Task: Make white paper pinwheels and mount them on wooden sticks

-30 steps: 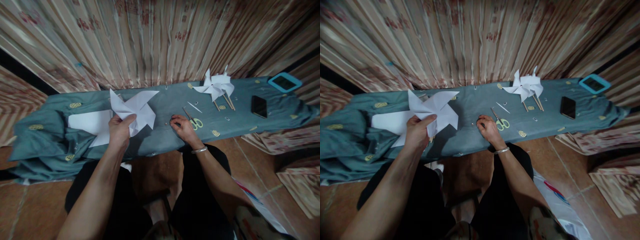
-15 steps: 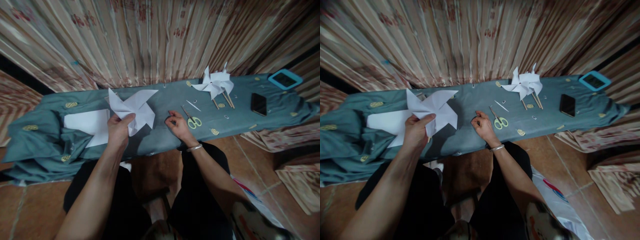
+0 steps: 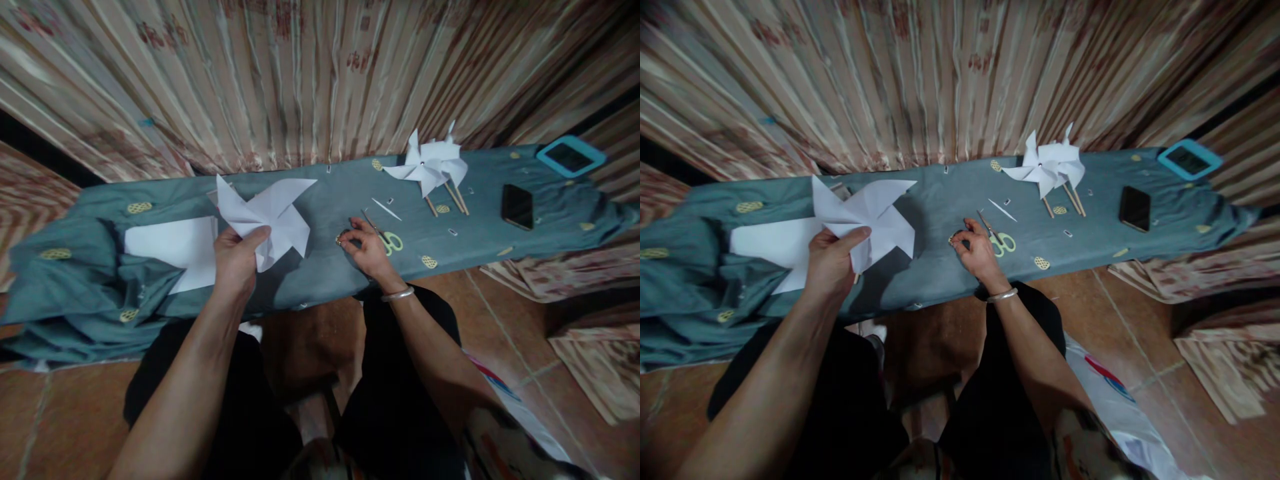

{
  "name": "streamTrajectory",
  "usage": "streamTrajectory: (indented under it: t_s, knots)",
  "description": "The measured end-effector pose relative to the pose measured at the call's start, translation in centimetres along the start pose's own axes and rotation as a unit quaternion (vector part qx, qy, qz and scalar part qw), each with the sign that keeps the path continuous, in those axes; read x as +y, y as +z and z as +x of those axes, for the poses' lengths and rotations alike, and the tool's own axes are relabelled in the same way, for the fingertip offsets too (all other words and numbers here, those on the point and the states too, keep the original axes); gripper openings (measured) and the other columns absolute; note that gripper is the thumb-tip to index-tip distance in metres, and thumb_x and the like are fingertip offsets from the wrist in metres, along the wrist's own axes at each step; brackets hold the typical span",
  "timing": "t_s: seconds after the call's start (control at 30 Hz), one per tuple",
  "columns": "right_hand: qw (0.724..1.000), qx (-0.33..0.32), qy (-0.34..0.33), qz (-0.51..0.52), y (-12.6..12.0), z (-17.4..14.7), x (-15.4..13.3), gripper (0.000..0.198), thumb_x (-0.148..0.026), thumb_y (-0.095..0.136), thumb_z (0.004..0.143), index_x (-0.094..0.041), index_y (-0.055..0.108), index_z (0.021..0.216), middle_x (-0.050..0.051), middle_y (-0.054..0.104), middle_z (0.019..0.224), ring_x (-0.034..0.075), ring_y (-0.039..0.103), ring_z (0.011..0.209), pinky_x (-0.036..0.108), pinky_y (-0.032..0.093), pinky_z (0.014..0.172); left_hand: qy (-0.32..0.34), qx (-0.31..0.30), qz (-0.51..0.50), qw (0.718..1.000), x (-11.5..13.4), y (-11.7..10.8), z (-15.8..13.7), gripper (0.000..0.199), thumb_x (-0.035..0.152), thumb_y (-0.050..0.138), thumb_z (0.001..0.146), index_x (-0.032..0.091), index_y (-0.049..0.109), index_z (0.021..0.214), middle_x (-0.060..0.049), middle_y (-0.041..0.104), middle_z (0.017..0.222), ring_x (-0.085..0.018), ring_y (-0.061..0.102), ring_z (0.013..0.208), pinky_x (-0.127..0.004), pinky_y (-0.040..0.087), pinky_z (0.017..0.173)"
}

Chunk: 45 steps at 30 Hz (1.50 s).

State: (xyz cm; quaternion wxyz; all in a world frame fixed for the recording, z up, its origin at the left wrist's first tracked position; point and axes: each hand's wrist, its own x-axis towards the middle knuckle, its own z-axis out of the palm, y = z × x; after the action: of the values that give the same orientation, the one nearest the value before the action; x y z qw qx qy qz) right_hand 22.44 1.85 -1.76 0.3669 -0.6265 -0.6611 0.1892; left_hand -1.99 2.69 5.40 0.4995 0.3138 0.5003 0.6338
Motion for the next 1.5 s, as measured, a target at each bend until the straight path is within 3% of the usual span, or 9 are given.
streamTrajectory:
  t_s: [0.3, 0.63, 0.93, 1.17, 1.5]
  knots:
    - [0.999, -0.005, -0.032, -0.037, -1.2, -0.4, -1.9, 0.018, -0.029, 0.059, 0.088, -0.022, 0.075, 0.094, 0.007, 0.075, 0.1, 0.023, 0.068, 0.099, 0.038, 0.049, 0.095, 0.011, -0.008, 0.011, 1.0, -0.4, 0.2, -0.2, 0.027, 0.025, 0.081, 0.046, 0.017, 0.069, 0.07, 0.0, 0.072, 0.071, -0.019, 0.066, 0.066, -0.032, 0.055, 0.069]
    - [0.996, -0.035, -0.036, -0.076, -1.5, -0.9, -2.2, 0.023, -0.016, 0.056, 0.088, -0.022, 0.075, 0.1, 0.007, 0.076, 0.105, 0.023, 0.068, 0.102, 0.037, 0.05, 0.095, 0.005, -0.01, 0.005, 1.0, -0.4, 0.2, -0.3, 0.027, 0.023, 0.081, 0.046, 0.015, 0.069, 0.069, 0.0, 0.071, 0.07, -0.017, 0.064, 0.063, -0.03, 0.053, 0.066]
    - [0.997, -0.009, -0.027, -0.066, -1.4, -0.4, -2.1, 0.021, -0.019, 0.057, 0.089, -0.021, 0.076, 0.097, 0.006, 0.077, 0.102, 0.023, 0.07, 0.099, 0.035, 0.051, 0.093, 0.011, -0.007, 0.019, 1.0, -0.5, 0.2, -0.3, 0.024, 0.022, 0.078, 0.046, 0.016, 0.07, 0.068, 0.0, 0.072, 0.07, -0.017, 0.065, 0.064, -0.031, 0.054, 0.068]
    - [0.993, -0.05, -0.052, -0.091, -1.3, -0.3, -2.2, 0.02, -0.019, 0.058, 0.088, -0.022, 0.076, 0.096, 0.006, 0.076, 0.101, 0.023, 0.068, 0.099, 0.036, 0.051, 0.093, 0.02, -0.017, 0.017, 0.999, -0.7, 0.1, -0.3, 0.023, 0.023, 0.08, 0.048, 0.017, 0.072, 0.068, 0.001, 0.072, 0.069, -0.018, 0.066, 0.066, -0.031, 0.055, 0.069]
    - [0.986, -0.064, -0.081, -0.133, -1.5, -0.8, -2.4, 0.025, -0.017, 0.052, 0.091, -0.019, 0.074, 0.102, 0.01, 0.075, 0.105, 0.025, 0.067, 0.101, 0.038, 0.05, 0.095, -0.019, -0.03, 0.003, 0.999, -0.7, 0.1, -0.5, 0.026, 0.021, 0.082, 0.045, 0.017, 0.072, 0.068, 0.001, 0.072, 0.069, -0.015, 0.063, 0.062, -0.028, 0.05, 0.066]
